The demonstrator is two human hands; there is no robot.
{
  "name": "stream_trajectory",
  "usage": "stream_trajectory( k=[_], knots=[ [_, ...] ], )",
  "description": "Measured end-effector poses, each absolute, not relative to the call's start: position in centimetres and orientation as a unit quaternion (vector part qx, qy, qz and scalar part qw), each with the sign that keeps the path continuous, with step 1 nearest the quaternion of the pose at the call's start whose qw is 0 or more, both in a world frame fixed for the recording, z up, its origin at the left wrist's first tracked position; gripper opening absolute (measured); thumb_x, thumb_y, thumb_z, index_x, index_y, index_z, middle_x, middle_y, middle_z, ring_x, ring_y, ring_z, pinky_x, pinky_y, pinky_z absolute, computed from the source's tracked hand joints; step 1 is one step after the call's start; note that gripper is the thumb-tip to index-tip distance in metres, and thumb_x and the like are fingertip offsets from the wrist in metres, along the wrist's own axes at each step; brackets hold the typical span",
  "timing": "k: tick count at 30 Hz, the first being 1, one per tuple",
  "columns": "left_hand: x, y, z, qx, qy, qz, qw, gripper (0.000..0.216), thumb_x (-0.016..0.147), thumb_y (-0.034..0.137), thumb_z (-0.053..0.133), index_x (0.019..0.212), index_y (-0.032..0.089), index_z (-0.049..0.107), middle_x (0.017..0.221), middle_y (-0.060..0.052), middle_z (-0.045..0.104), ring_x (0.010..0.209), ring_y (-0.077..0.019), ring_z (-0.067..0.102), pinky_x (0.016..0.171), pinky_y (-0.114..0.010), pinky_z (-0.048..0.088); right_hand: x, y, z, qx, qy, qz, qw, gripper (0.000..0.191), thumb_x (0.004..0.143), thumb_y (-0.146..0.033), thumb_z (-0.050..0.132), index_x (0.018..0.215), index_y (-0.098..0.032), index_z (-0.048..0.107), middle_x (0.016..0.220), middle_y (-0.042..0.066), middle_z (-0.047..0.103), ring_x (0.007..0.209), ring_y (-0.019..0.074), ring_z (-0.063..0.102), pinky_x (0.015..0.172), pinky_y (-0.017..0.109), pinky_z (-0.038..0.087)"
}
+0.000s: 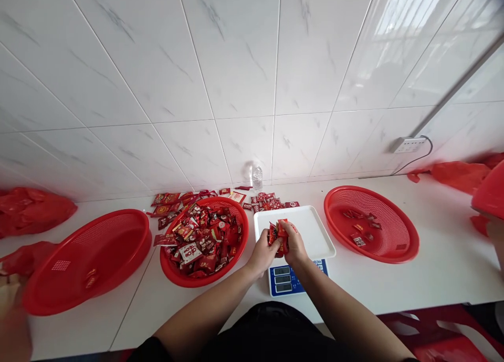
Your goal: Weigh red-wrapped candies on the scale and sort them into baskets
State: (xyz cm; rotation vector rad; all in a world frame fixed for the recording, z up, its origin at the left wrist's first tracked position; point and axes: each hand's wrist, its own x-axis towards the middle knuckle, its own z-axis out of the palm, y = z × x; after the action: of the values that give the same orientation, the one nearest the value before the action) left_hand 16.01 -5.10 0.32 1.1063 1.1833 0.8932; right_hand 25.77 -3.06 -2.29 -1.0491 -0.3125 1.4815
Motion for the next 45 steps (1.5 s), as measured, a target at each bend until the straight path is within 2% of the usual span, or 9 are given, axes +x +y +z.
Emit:
stream_trajectory(
  k=[7, 17, 22, 28, 30, 35, 38, 42, 45],
  knots=[
    [16.2, -4.8, 0.1, 0.448, 0.496, 0.384, 0.637, 0.039, 0.073, 0.036, 0.068, 0.103, 0.017, 0.052, 0.097, -0.008, 0.063, 0.091, -0.0200, 0.061, 0.080, -0.035, 0.051, 26.2, -2.3, -2.6, -0.415, -0.092, 0.671, 0.608, 0.025, 0.062, -0.035, 0.072, 0.075, -0.021, 0.056, 0.066, -0.003, 0.064, 0.063, 0.0154, 0.062, 0.062, 0.028, 0.051],
    [14.7, -4.7, -0.4, 0.449, 0.501, 0.375, 0.638, 0.035, 0.074, 0.036, 0.064, 0.100, 0.016, 0.053, 0.090, -0.005, 0.060, 0.072, -0.0130, 0.059, 0.061, -0.026, 0.052, 28.2, -1.7, -3.5, -0.368, -0.036, 0.714, 0.595, 0.016, 0.066, -0.027, 0.069, 0.077, -0.022, 0.060, 0.072, -0.001, 0.068, 0.071, 0.0159, 0.063, 0.067, 0.030, 0.052],
    [14.1, -4.2, 0.2, 0.557, 0.531, 0.387, 0.508, 0.031, 0.077, 0.038, 0.060, 0.100, 0.018, 0.055, 0.086, -0.003, 0.062, 0.078, -0.0156, 0.060, 0.070, -0.027, 0.050, 28.0, -2.1, -3.5, -0.345, -0.030, 0.741, 0.575, 0.012, 0.068, -0.026, 0.068, 0.077, -0.022, 0.062, 0.074, -0.001, 0.069, 0.074, 0.0171, 0.064, 0.070, 0.032, 0.052],
    [13.8, -3.8, -0.5, 0.689, 0.521, 0.358, 0.354, 0.033, 0.082, 0.030, 0.055, 0.113, 0.019, 0.053, 0.106, -0.007, 0.059, 0.100, -0.0204, 0.056, 0.089, -0.034, 0.044, 27.5, -3.2, -3.1, -0.279, -0.043, 0.802, 0.526, 0.013, 0.072, -0.027, 0.064, 0.083, -0.021, 0.064, 0.079, 0.000, 0.070, 0.075, 0.0174, 0.063, 0.073, 0.035, 0.051],
    [13.7, -3.8, -1.0, 0.724, 0.521, 0.328, 0.311, 0.037, 0.083, 0.029, 0.054, 0.120, 0.021, 0.050, 0.108, -0.007, 0.057, 0.102, -0.0205, 0.055, 0.090, -0.034, 0.043, 27.4, -3.6, -3.1, -0.245, -0.057, 0.826, 0.505, 0.015, 0.074, -0.029, 0.061, 0.086, -0.020, 0.064, 0.082, 0.002, 0.071, 0.078, 0.0186, 0.063, 0.074, 0.037, 0.050],
    [13.1, -3.7, -1.2, 0.808, 0.534, 0.192, 0.161, 0.042, 0.088, 0.040, 0.045, 0.128, 0.027, 0.046, 0.106, -0.006, 0.051, 0.091, -0.0199, 0.056, 0.076, -0.032, 0.048, 27.2, -4.1, -3.4, -0.212, -0.030, 0.846, 0.489, 0.016, 0.077, -0.029, 0.058, 0.089, -0.020, 0.064, 0.086, 0.002, 0.071, 0.086, 0.0192, 0.063, 0.076, 0.037, 0.049],
    [13.0, -3.7, -1.2, 0.832, 0.525, 0.161, 0.074, 0.042, 0.087, 0.043, 0.045, 0.126, 0.028, 0.048, 0.120, -0.009, 0.047, 0.105, -0.0255, 0.052, 0.086, -0.039, 0.045, 27.2, -4.1, -3.9, -0.212, 0.007, 0.844, 0.493, 0.014, 0.076, -0.028, 0.061, 0.087, -0.021, 0.064, 0.083, 0.000, 0.070, 0.082, 0.0174, 0.063, 0.076, 0.035, 0.049],
    [13.5, -4.2, -1.8, 0.844, 0.506, 0.163, 0.073, 0.052, 0.087, 0.047, 0.043, 0.135, 0.028, 0.038, 0.143, -0.010, 0.031, 0.124, -0.0324, 0.039, 0.099, -0.049, 0.036, 27.1, -4.2, -4.5, -0.234, 0.035, 0.822, 0.519, 0.009, 0.071, -0.025, 0.066, 0.078, -0.021, 0.064, 0.074, -0.003, 0.069, 0.072, 0.0131, 0.062, 0.072, 0.028, 0.048],
    [14.0, -4.8, -2.6, 0.852, 0.476, 0.174, 0.129, 0.061, 0.089, 0.049, 0.038, 0.143, 0.028, 0.019, 0.147, -0.009, 0.025, 0.131, -0.0289, 0.032, 0.102, -0.044, 0.036, 27.3, -4.4, -4.4, -0.227, 0.030, 0.808, 0.543, 0.008, 0.070, -0.026, 0.067, 0.075, -0.020, 0.064, 0.070, -0.004, 0.068, 0.069, 0.0117, 0.061, 0.071, 0.025, 0.047]
  ],
)
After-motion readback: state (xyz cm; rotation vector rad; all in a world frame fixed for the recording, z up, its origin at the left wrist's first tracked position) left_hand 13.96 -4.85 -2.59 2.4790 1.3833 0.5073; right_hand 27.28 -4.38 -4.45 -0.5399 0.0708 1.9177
